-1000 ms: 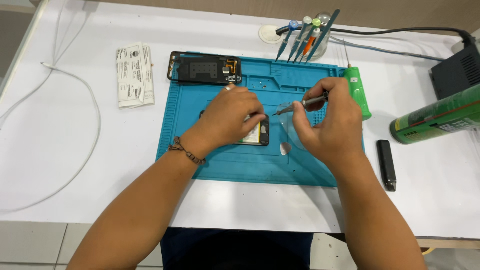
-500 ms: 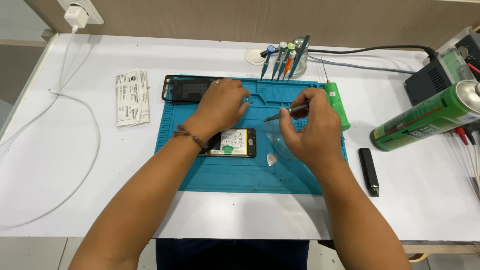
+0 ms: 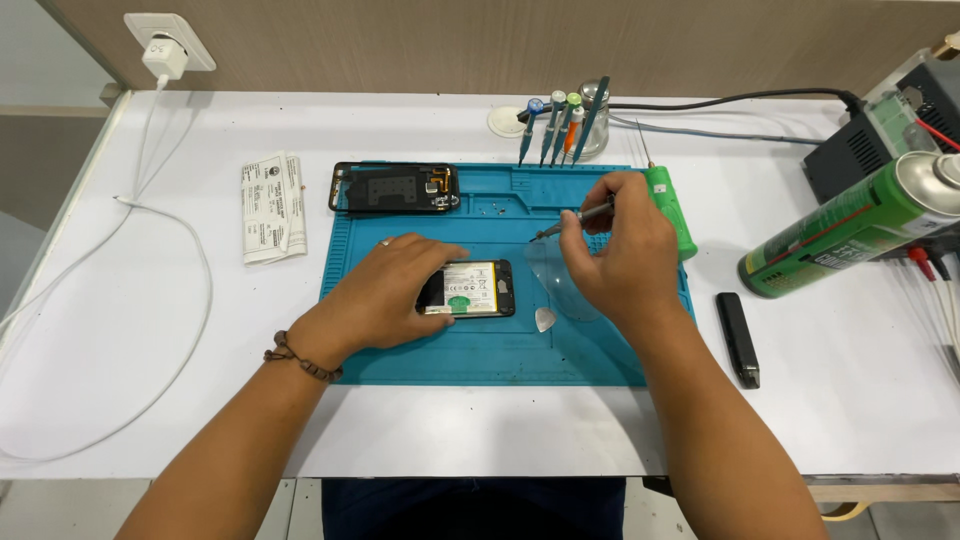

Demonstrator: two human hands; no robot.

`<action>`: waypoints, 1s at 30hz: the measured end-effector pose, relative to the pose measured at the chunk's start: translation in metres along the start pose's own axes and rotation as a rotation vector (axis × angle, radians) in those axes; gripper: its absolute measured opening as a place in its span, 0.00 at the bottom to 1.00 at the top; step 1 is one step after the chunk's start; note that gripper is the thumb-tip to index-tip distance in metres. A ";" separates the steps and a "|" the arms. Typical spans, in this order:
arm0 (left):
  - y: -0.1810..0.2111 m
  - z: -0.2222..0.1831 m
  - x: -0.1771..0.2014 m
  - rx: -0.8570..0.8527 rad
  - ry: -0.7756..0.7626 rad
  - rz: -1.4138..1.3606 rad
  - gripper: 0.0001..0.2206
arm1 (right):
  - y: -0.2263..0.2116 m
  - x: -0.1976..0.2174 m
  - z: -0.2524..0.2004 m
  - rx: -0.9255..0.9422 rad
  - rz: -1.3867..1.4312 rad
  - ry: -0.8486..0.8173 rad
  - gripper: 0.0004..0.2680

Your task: The person uses a screwdriver to remove screws from a disassembled smartphone placed on a blue anti-static mat. They then use a metal spudger to pry and separate internal components near the battery and motherboard.

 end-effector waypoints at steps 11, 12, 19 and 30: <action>0.014 0.010 -0.013 -0.084 0.058 0.015 0.32 | 0.011 0.009 0.006 -0.039 -0.012 -0.007 0.06; 0.015 0.010 -0.014 -0.087 0.058 0.025 0.31 | 0.013 0.008 0.005 -0.046 -0.028 -0.025 0.05; -0.003 0.004 -0.030 -0.037 0.085 -0.057 0.30 | 0.029 -0.018 -0.001 -0.427 -0.365 -0.612 0.06; 0.042 -0.009 -0.021 -0.196 0.034 0.016 0.42 | 0.029 -0.027 -0.005 -0.619 -0.429 -0.841 0.21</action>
Point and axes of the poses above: each hand's wrist, its own z-axis towards the middle knuckle, its own x-axis out of the back of the hand, y = z × x, the point moved 6 cm from there along z, towards the middle knuckle, and after that the axes turned 11 degrees about z, right-handed, at the moved point
